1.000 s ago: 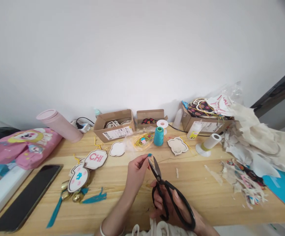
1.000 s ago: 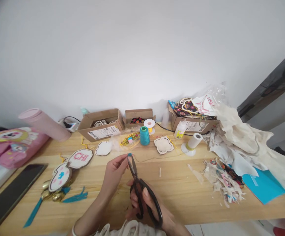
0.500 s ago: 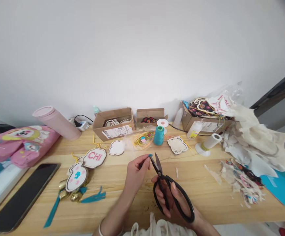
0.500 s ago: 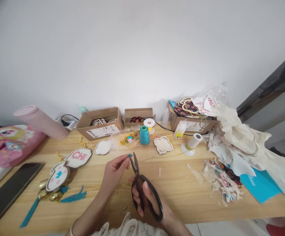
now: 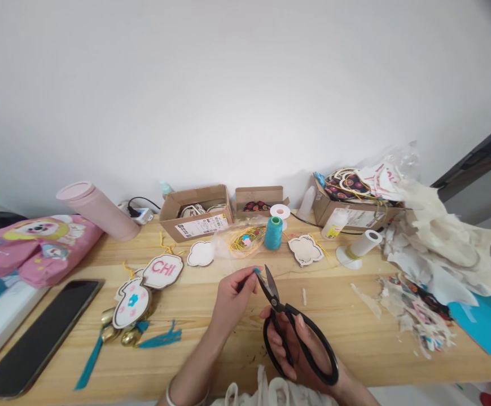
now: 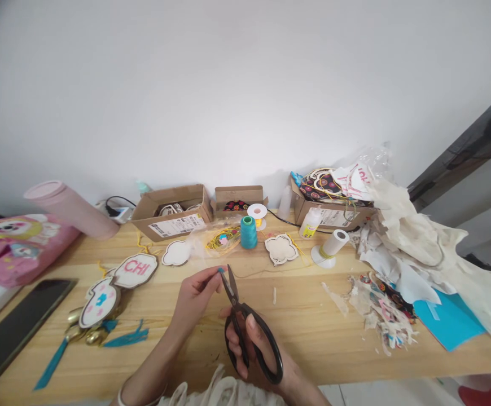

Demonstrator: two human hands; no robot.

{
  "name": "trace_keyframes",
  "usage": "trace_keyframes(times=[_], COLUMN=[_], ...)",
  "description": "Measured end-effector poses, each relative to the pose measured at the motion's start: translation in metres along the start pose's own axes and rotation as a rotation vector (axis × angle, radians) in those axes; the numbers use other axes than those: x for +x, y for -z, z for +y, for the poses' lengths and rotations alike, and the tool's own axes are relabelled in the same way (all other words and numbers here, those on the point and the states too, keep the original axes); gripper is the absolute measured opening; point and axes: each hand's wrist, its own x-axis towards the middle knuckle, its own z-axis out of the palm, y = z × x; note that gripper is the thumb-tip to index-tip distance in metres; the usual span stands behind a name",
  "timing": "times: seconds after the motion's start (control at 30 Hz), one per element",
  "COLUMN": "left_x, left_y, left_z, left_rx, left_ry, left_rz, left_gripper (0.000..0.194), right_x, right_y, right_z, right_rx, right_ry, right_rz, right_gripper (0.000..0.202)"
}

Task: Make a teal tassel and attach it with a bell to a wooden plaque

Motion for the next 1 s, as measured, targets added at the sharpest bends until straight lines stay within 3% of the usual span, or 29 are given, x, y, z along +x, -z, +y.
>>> trace_keyframes(times=[0.57,0.83,1.0], left_x=[-0.004,-0.001,-0.001], left_y=[0.002,0.010,0.010], left_z=[-0.001,0.006,0.011], left_rx=[0.120,0.316,0.363], left_ry=[-0.083,-0.319,-0.389], left_rz=[-0.012,-0.125,-0.143], left_gripper=[0.021,0.020,0.019], right_x=[0.005,-0.006,-0.011], right_y=[0.002,0.006,0.002], right_z=[0.007,-0.001,-0.005], right_rx=[-0.082,-0.108,-0.214], right_ry=[0.082,0.037,0.051], right_rz=[0.021,0.055,0.104], right_gripper=[0.048,0.042,0.039])
